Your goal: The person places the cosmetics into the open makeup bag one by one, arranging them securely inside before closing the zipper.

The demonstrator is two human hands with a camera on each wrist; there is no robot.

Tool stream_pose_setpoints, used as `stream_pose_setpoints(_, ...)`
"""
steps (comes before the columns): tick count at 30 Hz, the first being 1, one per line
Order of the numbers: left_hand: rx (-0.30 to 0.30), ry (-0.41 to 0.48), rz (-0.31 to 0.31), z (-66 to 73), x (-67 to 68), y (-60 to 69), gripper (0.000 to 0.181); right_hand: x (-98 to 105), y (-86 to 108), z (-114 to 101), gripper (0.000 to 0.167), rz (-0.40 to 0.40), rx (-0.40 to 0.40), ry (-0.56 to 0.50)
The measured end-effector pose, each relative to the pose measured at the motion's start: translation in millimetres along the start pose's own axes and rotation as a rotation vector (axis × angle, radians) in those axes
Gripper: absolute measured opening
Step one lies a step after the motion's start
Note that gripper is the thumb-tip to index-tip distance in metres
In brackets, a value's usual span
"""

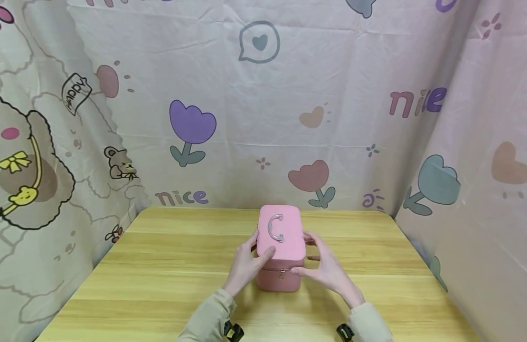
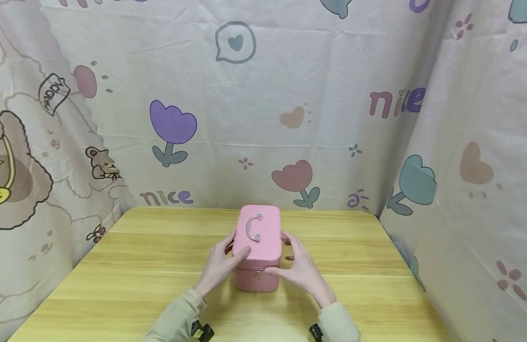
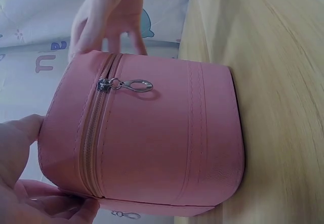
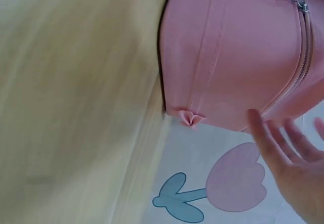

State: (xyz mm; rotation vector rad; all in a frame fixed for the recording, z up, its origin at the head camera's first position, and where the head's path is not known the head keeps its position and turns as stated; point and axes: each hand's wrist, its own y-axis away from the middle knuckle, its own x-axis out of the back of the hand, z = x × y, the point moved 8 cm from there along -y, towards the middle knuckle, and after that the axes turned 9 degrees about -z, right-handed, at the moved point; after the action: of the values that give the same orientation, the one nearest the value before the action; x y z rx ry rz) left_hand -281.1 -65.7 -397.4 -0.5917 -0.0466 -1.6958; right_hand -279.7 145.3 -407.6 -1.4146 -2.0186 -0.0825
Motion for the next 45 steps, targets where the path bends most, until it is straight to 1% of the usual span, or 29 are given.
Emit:
stream_pose_setpoints(1, 0.003, 0.0, 0.0, 0.0, 0.0, -0.1, 0.08, 3.0, 2.4, -2.4, 0.089, 0.038, 0.014, 0.023)
stream_pose_setpoints(3, 0.006, -0.005, 0.0, -0.3, -0.1, 0.0, 0.08, 7.8, 7.4, -9.4, 0.069, 0.107, 0.074, 0.087)
stream_pose_setpoints(5, 0.016, -0.011, 0.001, -1.1, 0.0, 0.5, 0.079, 9.0, 12.5, -20.0, 0.05, 0.151, 0.177, 0.173)
stream_pose_setpoints(7, 0.012, -0.022, 0.003, -1.0, 0.1, 0.9, 0.079, 5.9, 17.5, -31.0, 0.04, 0.163, 0.287, 0.266)
stream_pose_setpoints(9, 0.004, -0.023, 0.005, -0.4, 0.1, 1.0, 0.078, -1.7, 20.3, -40.2, 0.036, 0.14, 0.34, 0.362)
stream_pose_setpoints(11, -0.004, -0.012, 0.006, -0.2, 0.0, 0.7, 0.078, -11.6, 20.2, -45.3, 0.033, 0.084, 0.323, 0.454)
stream_pose_setpoints(14, -0.011, 0.0, 0.005, -0.7, -0.5, 0.2, 0.078, -27.3, 18.6, -48.8, 0.027, -0.018, 0.245, 0.563)
stream_pose_setpoints(16, -0.013, 0.005, 0.005, -1.6, -0.6, 0.1, 0.077, -36.0, 17.4, -49.2, 0.028, -0.062, 0.193, 0.602)
stream_pose_setpoints(18, -0.018, 0.004, 0.008, -1.8, -0.5, 0.2, 0.077, -42.5, 16.4, -49.3, 0.031, -0.071, 0.153, 0.61)
stream_pose_setpoints(20, -0.022, 0.006, 0.011, -1.8, -0.4, 0.3, 0.077, -45.9, 15.7, -48.9, 0.036, -0.038, 0.122, 0.611)
stream_pose_setpoints(23, -0.022, 0.004, 0.01, -1.8, -0.8, 0.2, 0.077, -48.1, 15.8, -48.3, 0.042, 0.05, 0.097, 0.605)
stream_pose_setpoints(26, -0.019, 0.004, 0.012, -2.2, -0.8, 0.0, 0.077, -50.0, 16.6, -48.9, 0.042, 0.134, 0.095, 0.616)
stream_pose_setpoints(30, -0.021, 0.009, 0.017, -2.1, 0.2, -0.8, 0.077, -53.3, 16.6, -49.1, 0.032, 0.194, 0.071, 0.648)
stream_pose_setpoints(34, -0.026, 0.012, 0.019, -2.2, 1.0, -1.2, 0.076, -55.1, 16.7, -51.0, 0.02, 0.223, 0.048, 0.683)
stream_pose_setpoints(41, -0.029, 0.006, 0.018, -1.6, 0.6, -0.6, 0.075, -55.8, 18.2, -51.6, 0.023, 0.25, 0.02, 0.691)
stream_pose_setpoints(45, -0.025, 0.019, 0.016, -2.2, 0.7, -0.5, 0.075, -56.4, 16.9, -52.2, 0.024, 0.263, 0.024, 0.697)
